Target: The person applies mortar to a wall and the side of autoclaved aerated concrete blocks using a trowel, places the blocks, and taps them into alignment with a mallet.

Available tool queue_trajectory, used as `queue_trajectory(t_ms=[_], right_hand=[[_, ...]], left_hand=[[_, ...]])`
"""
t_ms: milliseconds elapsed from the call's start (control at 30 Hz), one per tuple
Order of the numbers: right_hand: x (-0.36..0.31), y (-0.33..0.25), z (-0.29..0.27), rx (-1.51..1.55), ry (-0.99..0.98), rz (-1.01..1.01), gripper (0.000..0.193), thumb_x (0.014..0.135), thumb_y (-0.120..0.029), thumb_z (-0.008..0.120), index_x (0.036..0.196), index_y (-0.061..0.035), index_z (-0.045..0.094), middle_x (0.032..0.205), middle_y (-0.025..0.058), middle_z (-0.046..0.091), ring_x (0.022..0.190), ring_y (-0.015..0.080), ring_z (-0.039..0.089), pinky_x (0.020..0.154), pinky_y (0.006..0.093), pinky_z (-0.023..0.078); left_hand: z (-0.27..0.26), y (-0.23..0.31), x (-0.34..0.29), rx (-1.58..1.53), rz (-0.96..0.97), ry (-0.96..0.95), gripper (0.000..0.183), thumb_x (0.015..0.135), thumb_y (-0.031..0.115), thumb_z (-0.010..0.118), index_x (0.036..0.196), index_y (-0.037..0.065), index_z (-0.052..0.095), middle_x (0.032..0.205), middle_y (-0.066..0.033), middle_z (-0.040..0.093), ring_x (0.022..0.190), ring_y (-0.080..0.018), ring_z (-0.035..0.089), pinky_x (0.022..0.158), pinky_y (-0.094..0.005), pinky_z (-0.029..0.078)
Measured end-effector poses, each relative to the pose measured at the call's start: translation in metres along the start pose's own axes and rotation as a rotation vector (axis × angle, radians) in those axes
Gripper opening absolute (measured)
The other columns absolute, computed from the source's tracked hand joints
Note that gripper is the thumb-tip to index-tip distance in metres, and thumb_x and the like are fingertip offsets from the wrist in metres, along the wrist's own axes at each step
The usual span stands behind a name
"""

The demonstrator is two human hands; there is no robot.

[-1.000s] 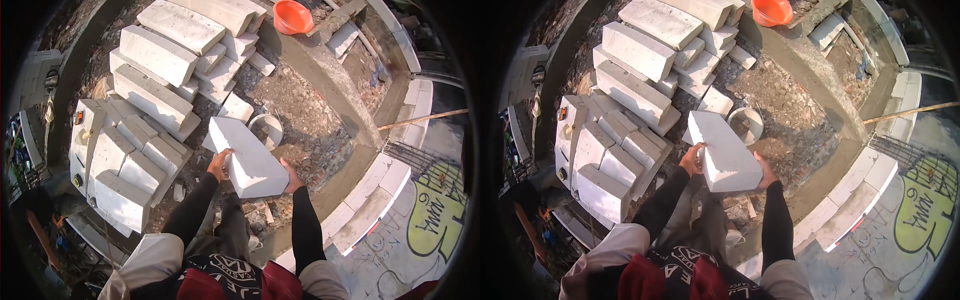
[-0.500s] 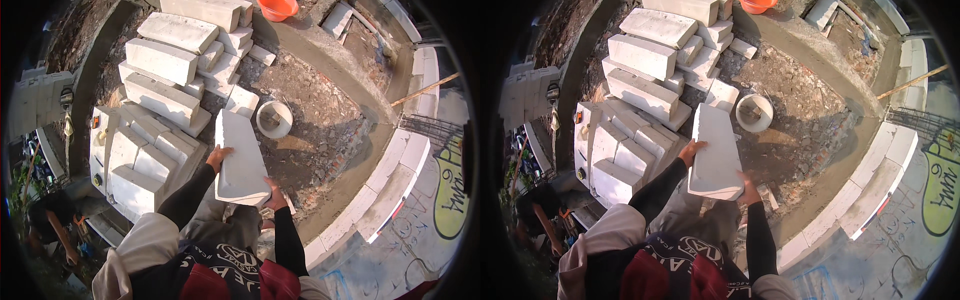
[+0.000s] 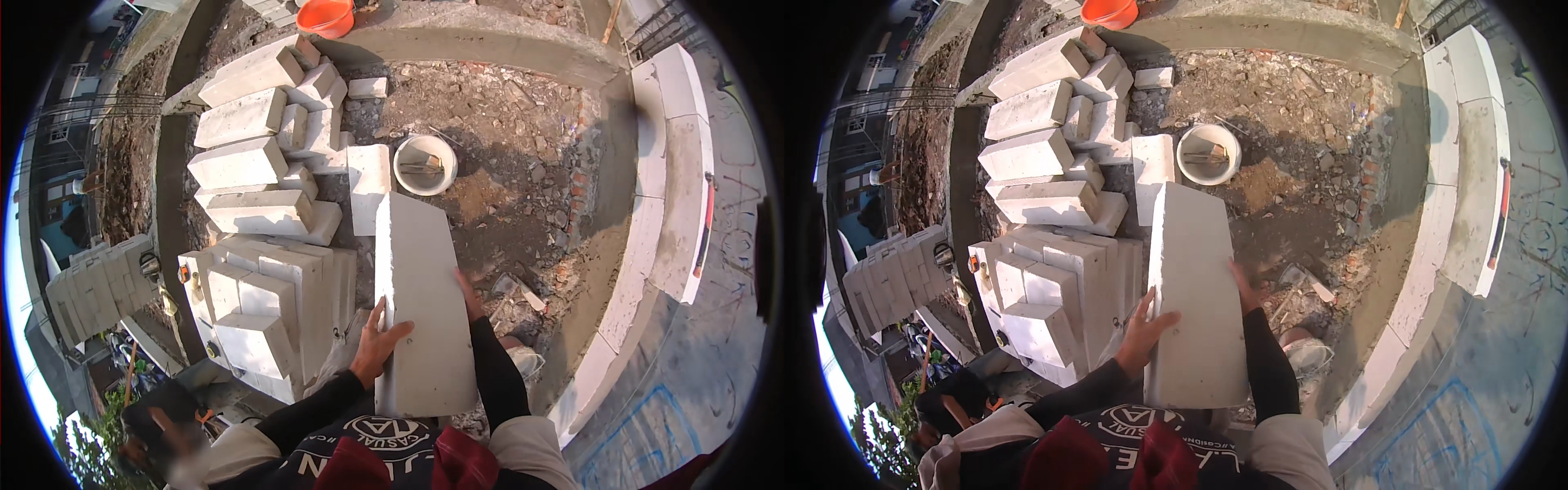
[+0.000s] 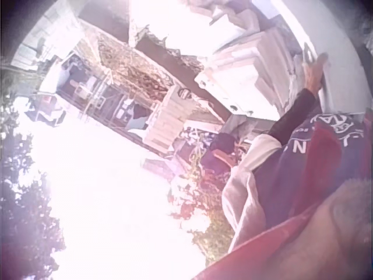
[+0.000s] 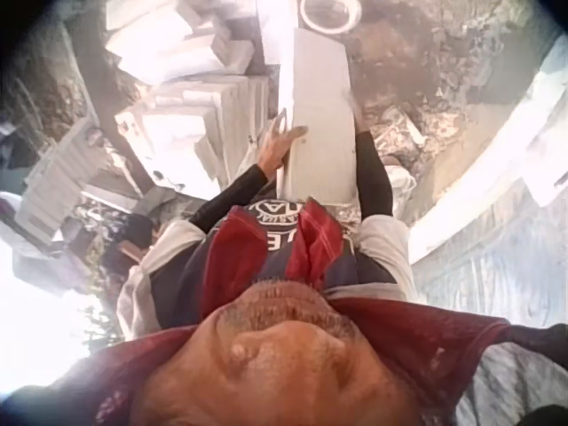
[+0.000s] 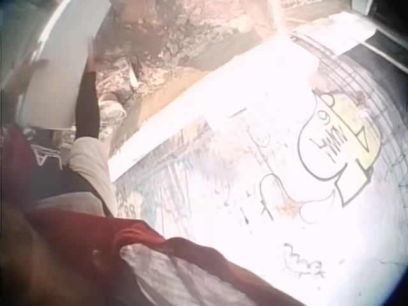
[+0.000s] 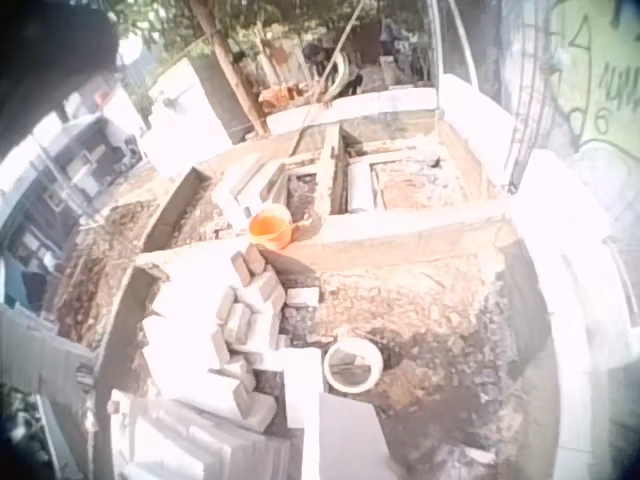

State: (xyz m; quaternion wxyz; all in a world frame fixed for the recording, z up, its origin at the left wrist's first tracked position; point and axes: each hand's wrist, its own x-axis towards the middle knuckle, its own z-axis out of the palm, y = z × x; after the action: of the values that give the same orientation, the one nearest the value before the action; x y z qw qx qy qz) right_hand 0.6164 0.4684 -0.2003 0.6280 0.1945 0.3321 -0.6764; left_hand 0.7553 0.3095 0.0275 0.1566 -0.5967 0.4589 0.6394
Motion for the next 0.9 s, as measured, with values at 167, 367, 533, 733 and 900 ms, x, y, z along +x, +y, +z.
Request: queue_trajectory(t_ms=[167,367,533,733,900], right_hand=[[-0.089,-0.086,0.010,-0.082,0.054,0.046,0.058,0.103,-0.046,0.057,0.139,-0.0012,0.059,0.126,0.0118,0.069,0.110,0.0213,0.069,0.094,0.0349,0.056],[-0.220,-0.164,0.054,-0.256,0.234,-0.408,0.096,0.074,-0.052,0.078,0.148,0.0013,0.045,0.137,0.0218,0.059,0.127,0.0298,0.058,0.102,0.0421,0.048],[-0.274,-0.170,0.116,-0.739,0.700,-0.674,0.116,0.062,-0.049,0.081,0.151,0.0077,0.032,0.136,0.0310,0.054,0.121,0.0452,0.061,0.097,0.0463,0.052],[-0.340,-0.138,0.165,-0.904,0.846,-1.078,0.114,0.061,-0.044,0.084,0.151,0.0029,0.034,0.119,0.0237,0.056,0.104,0.0425,0.064,0.084,0.0504,0.054],[-0.398,-0.099,0.156,-1.064,0.857,-1.167,0.120,0.056,-0.043,0.089,0.154,-0.0031,0.034,0.115,0.0178,0.055,0.101,0.0373,0.062,0.075,0.0479,0.055]], left_hand=[[0.050,0.001,-0.031,-0.099,0.155,-0.395,0.069,0.098,0.025,0.063,0.157,0.002,0.034,0.141,-0.0194,0.054,0.121,-0.0273,0.061,0.099,-0.0391,0.053],[0.079,-0.021,-0.035,0.033,0.286,-0.436,0.076,0.095,0.042,0.061,0.154,0.001,0.037,0.137,-0.0183,0.055,0.121,-0.0305,0.059,0.099,-0.0429,0.051],[0.058,-0.002,0.002,0.634,0.681,-0.392,0.090,0.092,0.067,0.058,0.152,0.003,0.044,0.151,-0.0154,0.049,0.137,-0.0324,0.047,0.113,-0.0495,0.038],[0.111,0.081,-0.045,-0.312,0.104,-0.756,0.108,0.087,0.089,0.046,0.157,0.007,0.040,0.160,-0.0119,0.042,0.145,-0.0340,0.040,0.121,-0.0539,0.030],[0.128,0.190,-0.033,-0.176,0.396,-1.470,0.097,0.097,0.080,0.038,0.161,0.007,0.030,0.166,-0.0129,0.033,0.151,-0.0348,0.031,0.126,-0.0514,0.025]])
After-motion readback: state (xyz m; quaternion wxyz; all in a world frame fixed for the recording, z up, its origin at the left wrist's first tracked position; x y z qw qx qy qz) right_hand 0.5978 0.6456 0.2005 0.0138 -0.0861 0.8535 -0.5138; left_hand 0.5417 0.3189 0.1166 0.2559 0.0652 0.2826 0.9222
